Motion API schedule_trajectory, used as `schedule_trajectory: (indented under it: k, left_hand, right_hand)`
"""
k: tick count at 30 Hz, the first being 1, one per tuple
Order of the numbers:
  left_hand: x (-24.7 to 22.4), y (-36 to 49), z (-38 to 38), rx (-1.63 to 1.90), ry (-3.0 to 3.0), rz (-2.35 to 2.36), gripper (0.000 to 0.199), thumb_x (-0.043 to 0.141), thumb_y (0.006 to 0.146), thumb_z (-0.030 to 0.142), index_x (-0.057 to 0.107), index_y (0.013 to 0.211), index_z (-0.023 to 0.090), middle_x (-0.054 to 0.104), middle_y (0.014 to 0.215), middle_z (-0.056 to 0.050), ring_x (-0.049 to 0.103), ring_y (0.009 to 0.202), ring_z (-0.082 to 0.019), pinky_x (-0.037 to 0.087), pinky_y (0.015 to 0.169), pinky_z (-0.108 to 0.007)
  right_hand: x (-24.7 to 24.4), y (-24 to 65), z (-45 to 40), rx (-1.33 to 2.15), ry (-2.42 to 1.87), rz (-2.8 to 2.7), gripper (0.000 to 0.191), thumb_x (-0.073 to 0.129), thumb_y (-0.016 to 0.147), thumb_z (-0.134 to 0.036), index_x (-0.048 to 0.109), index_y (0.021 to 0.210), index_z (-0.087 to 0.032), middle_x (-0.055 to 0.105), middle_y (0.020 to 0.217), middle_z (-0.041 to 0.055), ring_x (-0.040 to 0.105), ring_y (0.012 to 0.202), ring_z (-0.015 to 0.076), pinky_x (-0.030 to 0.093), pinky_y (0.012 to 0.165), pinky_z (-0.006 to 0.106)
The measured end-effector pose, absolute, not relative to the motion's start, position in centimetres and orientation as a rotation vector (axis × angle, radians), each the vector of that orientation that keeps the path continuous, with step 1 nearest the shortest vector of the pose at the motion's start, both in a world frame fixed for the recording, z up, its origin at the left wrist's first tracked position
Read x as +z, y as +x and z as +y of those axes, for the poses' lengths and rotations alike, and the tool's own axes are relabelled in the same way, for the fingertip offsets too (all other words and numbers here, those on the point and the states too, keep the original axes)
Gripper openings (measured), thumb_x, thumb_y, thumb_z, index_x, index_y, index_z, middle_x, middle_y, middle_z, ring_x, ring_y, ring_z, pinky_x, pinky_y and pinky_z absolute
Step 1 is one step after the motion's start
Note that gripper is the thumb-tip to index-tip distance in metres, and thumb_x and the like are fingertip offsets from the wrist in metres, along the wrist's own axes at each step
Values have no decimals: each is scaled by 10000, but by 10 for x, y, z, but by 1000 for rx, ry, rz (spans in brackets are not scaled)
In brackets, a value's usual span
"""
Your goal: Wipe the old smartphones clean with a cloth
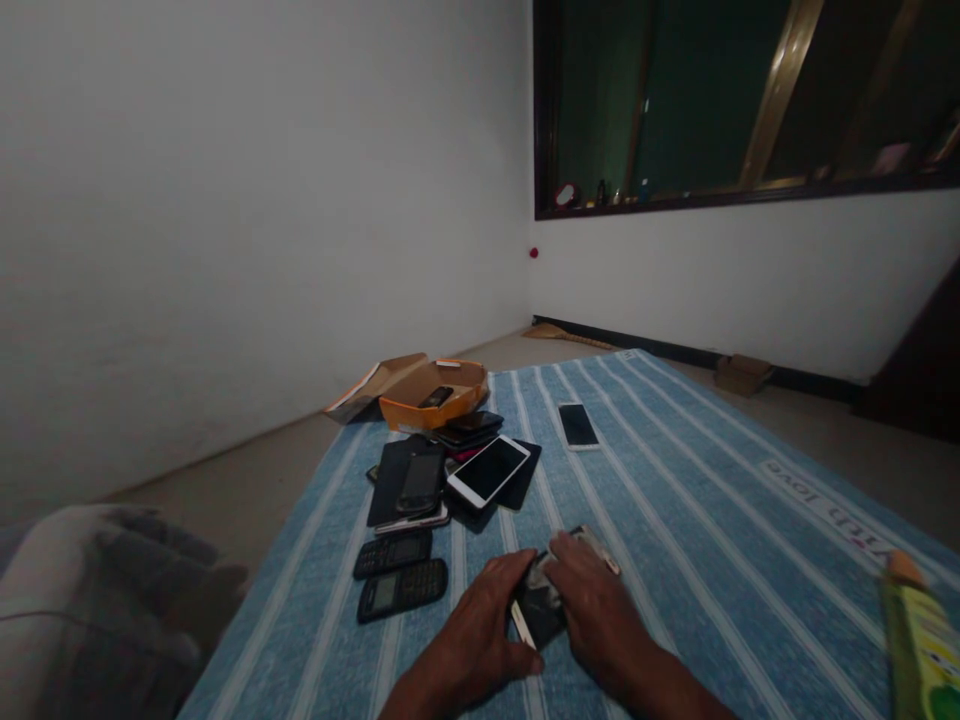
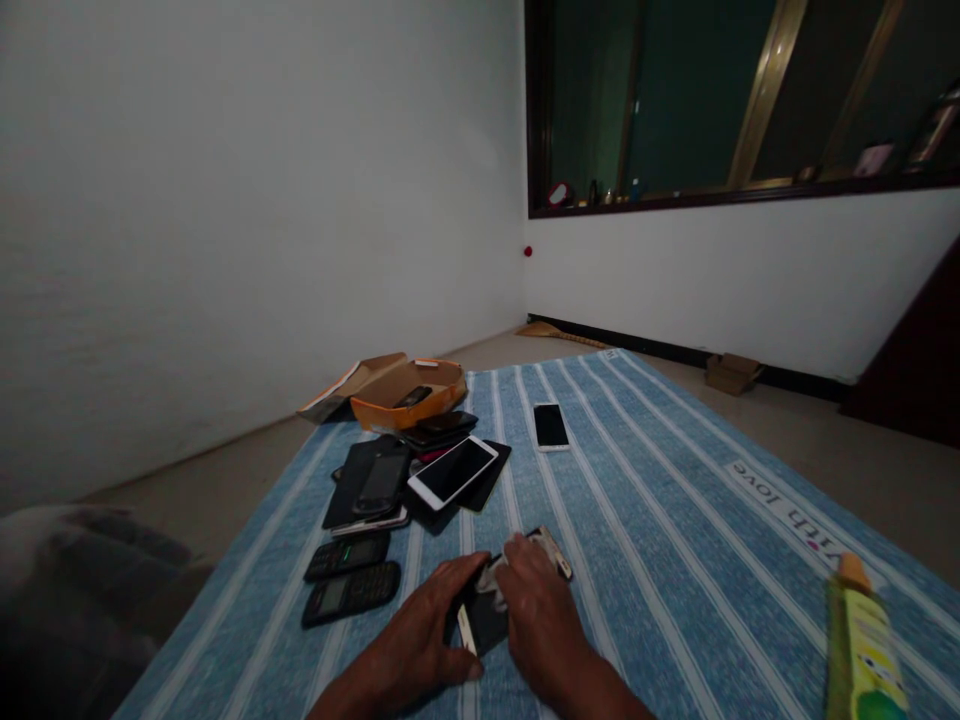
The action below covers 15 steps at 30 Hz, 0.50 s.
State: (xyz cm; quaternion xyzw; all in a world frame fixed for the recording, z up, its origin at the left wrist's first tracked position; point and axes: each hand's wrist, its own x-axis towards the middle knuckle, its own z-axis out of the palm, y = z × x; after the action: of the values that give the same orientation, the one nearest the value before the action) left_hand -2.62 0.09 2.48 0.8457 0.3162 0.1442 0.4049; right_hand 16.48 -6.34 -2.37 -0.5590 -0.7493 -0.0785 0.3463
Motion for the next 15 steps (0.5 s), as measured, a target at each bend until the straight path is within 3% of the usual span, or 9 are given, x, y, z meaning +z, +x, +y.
schedule_trajectory:
  k: [7, 10, 15]
  left_hand:
    - [24, -26, -2, 361, 2185, 832, 1035, 876, 569, 283, 363, 1465, 204, 439, 1479, -159, 379, 1373, -369, 287, 1162, -515]
    - [22, -27, -6, 285, 2230, 977, 1008, 828, 591, 208, 349, 1478, 232, 359, 1546, -162, 305, 1423, -386, 244, 1176, -551]
    - [20, -22, -12, 304, 2368, 1050, 957, 737, 559, 112, 392, 1442, 240, 522, 1415, -138, 472, 1300, -365, 358, 1112, -521]
  right_hand:
    - [-12, 158, -67, -98, -1307, -2031, 476, 422, 752, -12, 649, 1138, -176, 645, 1278, 125, 551, 1255, 229, 450, 1059, 396]
    - [-10, 165, -66, -82, -1349, -2008, 499, 412, 739, -8, 656, 1138, -181, 648, 1271, 121, 560, 1242, 228, 455, 1056, 403]
    - [-15, 175, -60, -153, -1424, -1917, 500, 382, 747, 12, 664, 1118, -171, 655, 1244, 130, 579, 1208, 233, 461, 1051, 426]
